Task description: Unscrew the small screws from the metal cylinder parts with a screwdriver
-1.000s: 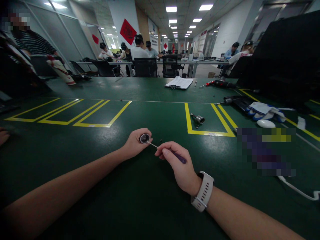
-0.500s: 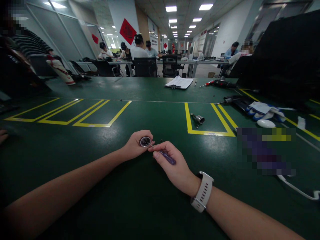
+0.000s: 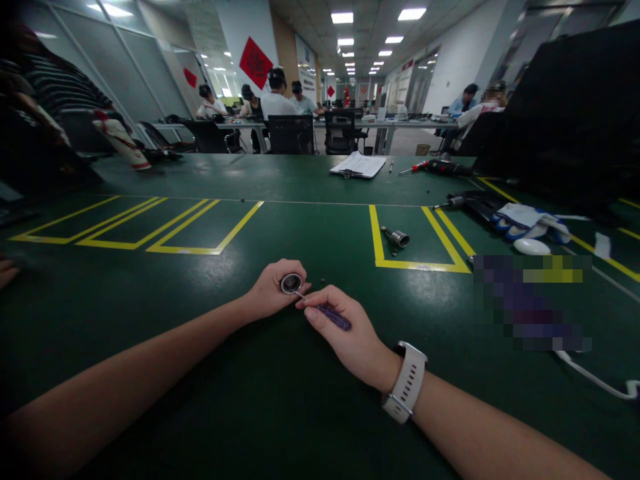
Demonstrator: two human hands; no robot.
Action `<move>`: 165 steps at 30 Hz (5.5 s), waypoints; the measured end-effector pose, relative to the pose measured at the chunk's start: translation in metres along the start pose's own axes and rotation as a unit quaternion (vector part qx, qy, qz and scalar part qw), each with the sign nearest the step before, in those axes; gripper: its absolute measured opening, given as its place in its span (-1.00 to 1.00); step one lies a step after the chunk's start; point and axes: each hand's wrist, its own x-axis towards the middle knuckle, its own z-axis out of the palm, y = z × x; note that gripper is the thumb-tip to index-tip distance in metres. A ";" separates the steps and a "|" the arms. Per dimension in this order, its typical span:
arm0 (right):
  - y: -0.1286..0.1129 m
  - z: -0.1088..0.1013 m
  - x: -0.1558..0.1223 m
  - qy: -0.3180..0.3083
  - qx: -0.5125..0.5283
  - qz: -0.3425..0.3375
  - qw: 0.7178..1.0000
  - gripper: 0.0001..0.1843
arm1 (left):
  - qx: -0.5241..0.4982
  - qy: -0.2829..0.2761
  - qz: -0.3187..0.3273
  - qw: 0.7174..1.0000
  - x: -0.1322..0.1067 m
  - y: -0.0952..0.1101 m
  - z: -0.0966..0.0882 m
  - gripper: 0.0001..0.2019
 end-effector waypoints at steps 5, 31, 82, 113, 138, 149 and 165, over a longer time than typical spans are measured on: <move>0.002 -0.001 -0.002 0.032 -0.003 0.012 0.999 -0.85 | -0.008 -0.015 -0.004 1.000 -0.001 0.001 0.000 -0.88; 0.005 -0.002 0.005 0.075 0.171 0.051 0.981 -0.89 | 0.037 -0.032 0.006 0.999 -0.001 0.001 -0.002 -0.93; 0.006 -0.002 0.004 0.085 0.164 0.051 0.982 -0.87 | 0.078 -0.060 0.003 0.995 -0.001 0.002 -0.003 -0.94; 0.006 -0.002 0.003 0.073 0.113 0.057 0.989 -0.86 | 0.121 -0.080 0.025 0.989 -0.001 0.002 -0.002 -0.93; 0.004 -0.003 0.006 0.088 0.246 0.084 0.962 -0.88 | 0.011 -0.027 -0.005 1.000 -0.001 0.002 -0.003 -0.93; 0.007 -0.005 0.006 0.100 0.243 0.065 0.963 -0.86 | 0.023 -0.021 -0.023 0.999 -0.001 -0.001 0.000 -0.94; 0.013 -0.004 0.003 0.121 0.095 0.030 0.988 -0.85 | 0.130 -0.064 -0.042 0.989 0.001 0.001 0.000 -0.94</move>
